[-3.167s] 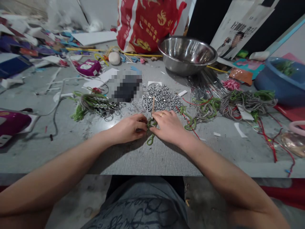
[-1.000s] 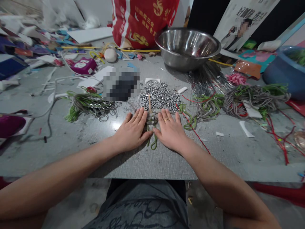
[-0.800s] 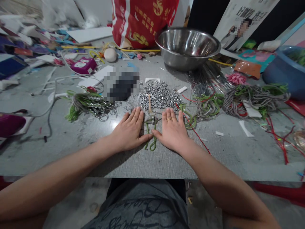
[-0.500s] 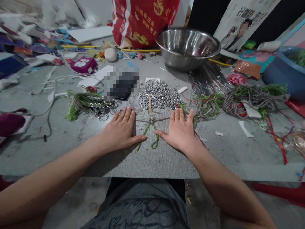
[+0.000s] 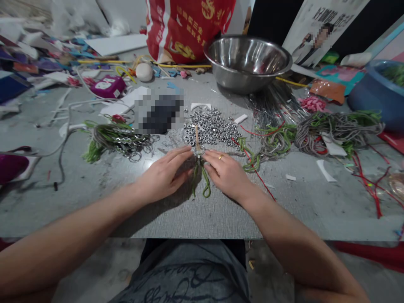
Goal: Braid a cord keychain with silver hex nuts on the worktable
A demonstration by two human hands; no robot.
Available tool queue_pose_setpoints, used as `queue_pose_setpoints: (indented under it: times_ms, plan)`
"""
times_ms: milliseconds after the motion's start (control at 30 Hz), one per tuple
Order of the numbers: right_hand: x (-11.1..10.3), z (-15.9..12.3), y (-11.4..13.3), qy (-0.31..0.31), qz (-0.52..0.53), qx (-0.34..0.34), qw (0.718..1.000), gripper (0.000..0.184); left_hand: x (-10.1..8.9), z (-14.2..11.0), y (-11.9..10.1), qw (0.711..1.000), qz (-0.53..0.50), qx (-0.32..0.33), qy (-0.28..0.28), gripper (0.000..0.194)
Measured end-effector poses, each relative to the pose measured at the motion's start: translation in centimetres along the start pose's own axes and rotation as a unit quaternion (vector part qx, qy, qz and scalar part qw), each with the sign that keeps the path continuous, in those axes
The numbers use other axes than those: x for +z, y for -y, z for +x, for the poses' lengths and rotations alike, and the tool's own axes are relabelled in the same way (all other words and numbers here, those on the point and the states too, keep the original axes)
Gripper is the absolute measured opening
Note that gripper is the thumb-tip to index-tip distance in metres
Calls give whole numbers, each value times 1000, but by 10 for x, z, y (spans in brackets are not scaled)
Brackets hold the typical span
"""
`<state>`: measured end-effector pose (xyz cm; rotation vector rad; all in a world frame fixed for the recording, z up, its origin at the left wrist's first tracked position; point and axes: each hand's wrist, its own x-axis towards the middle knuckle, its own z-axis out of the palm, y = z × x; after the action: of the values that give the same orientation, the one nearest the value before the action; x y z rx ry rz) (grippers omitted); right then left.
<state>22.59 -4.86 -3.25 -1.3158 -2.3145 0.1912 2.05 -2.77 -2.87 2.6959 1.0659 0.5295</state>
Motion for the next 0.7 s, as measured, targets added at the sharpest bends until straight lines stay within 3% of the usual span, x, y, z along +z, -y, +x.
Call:
queue_pose_setpoints:
  times_ms: [100, 200, 433, 700]
  plan:
    - [9, 2, -3, -30, 15, 12, 999, 30, 8, 4, 3, 999, -14, 15, -35, 29]
    - [17, 6, -7, -34, 2, 13, 999, 28, 15, 11, 8, 998, 33, -11, -46, 22]
    - [19, 14, -11, -26, -35, -14, 999, 18, 16, 17, 13, 996, 81, -21, 15, 17]
    - [9, 10, -7, 43, -114, 4, 993, 21, 1, 14, 11, 991, 104, -14, 85, 23]
